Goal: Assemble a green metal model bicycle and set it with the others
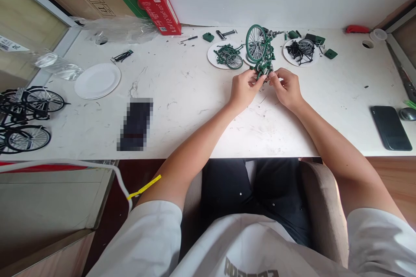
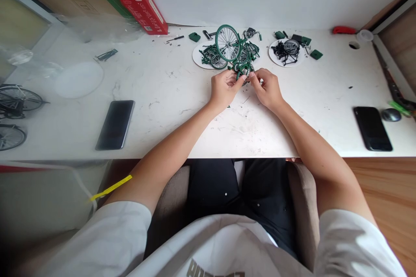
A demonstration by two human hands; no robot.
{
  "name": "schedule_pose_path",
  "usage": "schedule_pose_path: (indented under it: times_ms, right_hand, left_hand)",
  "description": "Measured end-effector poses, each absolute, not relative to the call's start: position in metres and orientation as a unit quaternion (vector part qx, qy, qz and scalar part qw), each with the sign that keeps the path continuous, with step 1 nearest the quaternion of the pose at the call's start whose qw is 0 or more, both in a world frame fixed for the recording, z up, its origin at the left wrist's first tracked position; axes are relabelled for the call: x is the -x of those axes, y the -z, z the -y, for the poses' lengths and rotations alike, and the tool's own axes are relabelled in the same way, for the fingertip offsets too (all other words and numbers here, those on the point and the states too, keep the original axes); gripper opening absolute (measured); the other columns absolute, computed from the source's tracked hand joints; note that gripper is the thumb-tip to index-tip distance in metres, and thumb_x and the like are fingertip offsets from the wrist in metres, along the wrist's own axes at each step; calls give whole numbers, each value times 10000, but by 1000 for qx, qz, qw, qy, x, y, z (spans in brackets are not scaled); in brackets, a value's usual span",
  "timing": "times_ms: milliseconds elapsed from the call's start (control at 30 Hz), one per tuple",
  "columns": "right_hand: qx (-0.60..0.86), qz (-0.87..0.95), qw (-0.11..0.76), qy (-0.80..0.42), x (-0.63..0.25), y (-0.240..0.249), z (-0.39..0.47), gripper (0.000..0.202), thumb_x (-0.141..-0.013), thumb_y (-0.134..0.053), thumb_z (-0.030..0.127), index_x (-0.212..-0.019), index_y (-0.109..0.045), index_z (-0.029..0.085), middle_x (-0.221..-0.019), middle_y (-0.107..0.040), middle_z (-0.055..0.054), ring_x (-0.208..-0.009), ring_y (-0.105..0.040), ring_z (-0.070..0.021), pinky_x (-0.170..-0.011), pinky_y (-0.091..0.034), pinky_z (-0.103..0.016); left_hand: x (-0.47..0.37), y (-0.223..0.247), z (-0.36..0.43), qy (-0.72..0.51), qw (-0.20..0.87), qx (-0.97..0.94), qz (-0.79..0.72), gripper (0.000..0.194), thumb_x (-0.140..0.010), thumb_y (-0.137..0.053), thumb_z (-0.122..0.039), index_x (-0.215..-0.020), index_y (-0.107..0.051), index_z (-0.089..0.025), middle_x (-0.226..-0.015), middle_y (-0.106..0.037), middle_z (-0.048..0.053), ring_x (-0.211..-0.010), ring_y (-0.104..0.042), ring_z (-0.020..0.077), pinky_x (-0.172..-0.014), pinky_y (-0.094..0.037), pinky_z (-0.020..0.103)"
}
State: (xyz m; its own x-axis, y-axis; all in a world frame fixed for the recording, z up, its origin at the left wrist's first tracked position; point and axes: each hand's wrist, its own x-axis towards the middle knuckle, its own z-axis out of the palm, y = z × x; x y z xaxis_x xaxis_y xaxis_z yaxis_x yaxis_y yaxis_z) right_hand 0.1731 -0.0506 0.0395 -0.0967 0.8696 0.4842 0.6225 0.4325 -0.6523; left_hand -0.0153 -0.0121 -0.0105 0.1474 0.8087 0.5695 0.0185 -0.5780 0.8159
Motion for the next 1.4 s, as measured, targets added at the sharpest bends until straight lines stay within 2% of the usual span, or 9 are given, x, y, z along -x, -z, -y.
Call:
schedule_pose_path:
  times_ms: [333, 667, 967, 1167, 1300, 1400]
  right_hand:
    - [517, 720, 438, -151, -173, -38, 48, 788, -1035, -445, 991, -836, -699, 273, -882, -758, -94, -843, -689, -252, -661, -515, -418]
    - [513, 722, 439, -154, -174, -37, 48, 775, -1028, -484, 985, -831, -697, 267, -863, -739, -95, -815, -662, -243, -657, -505, -415]
    - [513, 724, 439, -139, -175, -37, 47, 780, -1019, -482, 995, -820, -697, 272, -835, -723, -94, -792, -639, -239, -608, -478, -403]
    - [507, 730, 442, -123, -177, -34, 47, 610, -1049, -619, 859, -902, -745, 281, -852, -708, -87, -878, -664, -262, -643, -504, -416]
    - [502, 730, 443, -136, -177, -35, 48, 451, -998, -772, 719, -942, -761, 272, -903, -738, -88, -909, -687, -268, -615, -504, -398]
    - [499, 730, 445, -141, -176, -36, 49, 392, -982, -806, 654, -946, -770, 265, -915, -754, -94, -916, -693, -271, -621, -505, -405]
  left_hand:
    - [15, 4, 15, -570, 345, -672, -323, 440, -1058, -766, -641, -976, -757, -208, -1001, -886, 84, -842, -858, 177, -730, -662, 251]
    - [16, 2, 17, -567, 345, -672, -328, 453, -1051, -777, -638, -976, -756, -191, -1005, -888, 100, -887, -873, 190, -776, -686, 260]
    - [16, 1, 18, -570, 340, -670, -332, 454, -1044, -780, -646, -948, -741, -204, -972, -875, 83, -828, -848, 173, -723, -655, 246]
    - [16, 3, 16, -577, 343, -663, -333, 468, -1026, -788, -675, -967, -762, -211, -949, -858, 76, -793, -821, 163, -693, -632, 243]
    - [16, 5, 14, -578, 339, -662, -336, 505, -994, -810, -711, -925, -734, -216, -932, -844, 65, -762, -795, 153, -687, -621, 250]
    - [16, 5, 15, -574, 338, -666, -336, 509, -1001, -800, -716, -927, -723, -217, -952, -846, 68, -773, -797, 157, -699, -622, 261]
